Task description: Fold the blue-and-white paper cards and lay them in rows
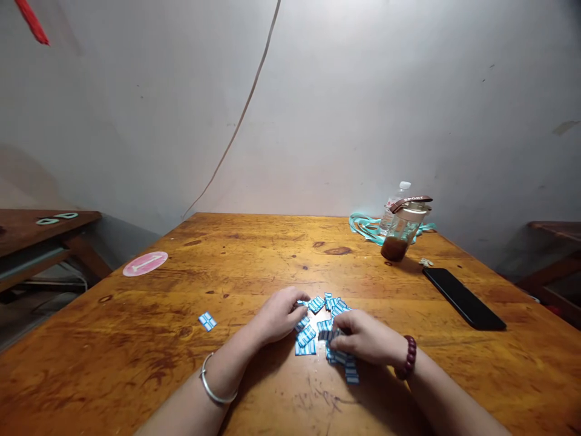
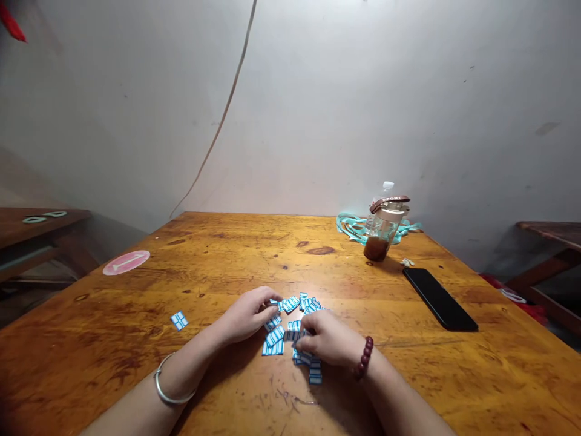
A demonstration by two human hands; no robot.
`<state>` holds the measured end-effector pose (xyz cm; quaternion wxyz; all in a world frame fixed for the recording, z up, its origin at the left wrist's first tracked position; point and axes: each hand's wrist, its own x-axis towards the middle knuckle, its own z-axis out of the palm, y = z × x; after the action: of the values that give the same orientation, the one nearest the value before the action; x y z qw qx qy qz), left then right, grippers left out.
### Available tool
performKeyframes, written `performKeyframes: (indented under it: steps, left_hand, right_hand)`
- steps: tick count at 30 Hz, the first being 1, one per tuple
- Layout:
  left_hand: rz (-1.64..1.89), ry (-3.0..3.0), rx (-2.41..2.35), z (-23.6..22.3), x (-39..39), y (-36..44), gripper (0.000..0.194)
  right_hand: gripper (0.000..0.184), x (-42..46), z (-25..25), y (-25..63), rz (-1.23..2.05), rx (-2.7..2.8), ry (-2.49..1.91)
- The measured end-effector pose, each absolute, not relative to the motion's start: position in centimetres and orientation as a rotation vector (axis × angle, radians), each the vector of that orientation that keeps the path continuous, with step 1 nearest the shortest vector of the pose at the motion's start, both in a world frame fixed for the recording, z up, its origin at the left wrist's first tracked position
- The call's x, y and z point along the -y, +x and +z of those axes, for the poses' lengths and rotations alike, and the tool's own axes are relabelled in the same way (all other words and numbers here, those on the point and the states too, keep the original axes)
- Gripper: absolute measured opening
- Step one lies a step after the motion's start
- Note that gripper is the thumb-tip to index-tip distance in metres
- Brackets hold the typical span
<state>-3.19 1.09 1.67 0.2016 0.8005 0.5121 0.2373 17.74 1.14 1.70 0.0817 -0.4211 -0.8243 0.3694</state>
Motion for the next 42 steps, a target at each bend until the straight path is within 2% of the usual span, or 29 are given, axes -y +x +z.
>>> performKeyframes:
  steps: [5, 8, 12, 15, 19, 21, 24, 28, 33, 37, 39, 42]
  left_hand:
    - [0.717, 2.237, -1.470, 1.3, -1.6, -3.3, 0.022]
    - [0.713, 2.255, -1.446, 1.1, -1.6, -3.2, 0.022]
    - [0.677, 2.257, -1.497, 0.9, -1.6, -3.2, 0.023]
    - [0.646, 2.276, -1.579, 0.6, -1.7, -3.3, 0.020]
    - [0.632, 2.308, -1.653, 0.0, -1.5, -3.3, 0.018]
    - [0.600, 2.309, -1.635, -0.2, -1.4, -3.2, 0.016]
    - [0.534, 2.283, -1.596, -0.3, -1.3, -2.9, 0.009]
    - [0.499, 2.290, -1.503, 0.0, -1.3, -3.0, 0.008]
    - [0.621, 2.277, -1.533, 0.5, -1.4, -3.0, 0.024]
    - [0.733, 2.269, -1.575, 0.5, -1.6, -3.1, 0.021]
    - [0.782, 2.279, -1.551, 0.5, -1.5, -3.1, 0.020]
    - [0.795, 2.341, -1.460, 0.3, -1.1, -2.8, 0.028]
  right_hand:
    - [0.033, -1.7, 1.8, 17.7, 1.382, 2.171, -1.165]
    - [0.039, -1.7, 1.4, 17.5, 1.255, 2.271, -1.199]
    - [0.026, -2.6, 1.1, 18.2, 0.834, 2.264, -1.340]
    - [0.017, -2.7, 1.1, 18.5, 0.829, 2.355, -1.375]
    - [0.020, -1.1, 0.7, 17.3, 0.793, 2.535, -1.316]
    - [0.013, -0.2, 0.6, 16.5, 0.794, 2.586, -1.277]
    - [0.004, 0.1, 0.9, 16.0, 0.850, 2.536, -1.182]
    - [0.020, -0.9, 1.7, 16.5, 1.109, 2.290, -1.113]
    - [0.031, -1.8, 1.5, 16.9, 1.376, 2.165, -1.101]
    - [0.031, -2.6, 0.5, 17.4, 1.188, 2.158, -1.218]
    - [0.032, -3.3, 0.1, 18.0, 0.935, 2.115, -1.369]
    - [0.027, -4.1, -0.4, 18.5, 0.595, 2.131, -1.486]
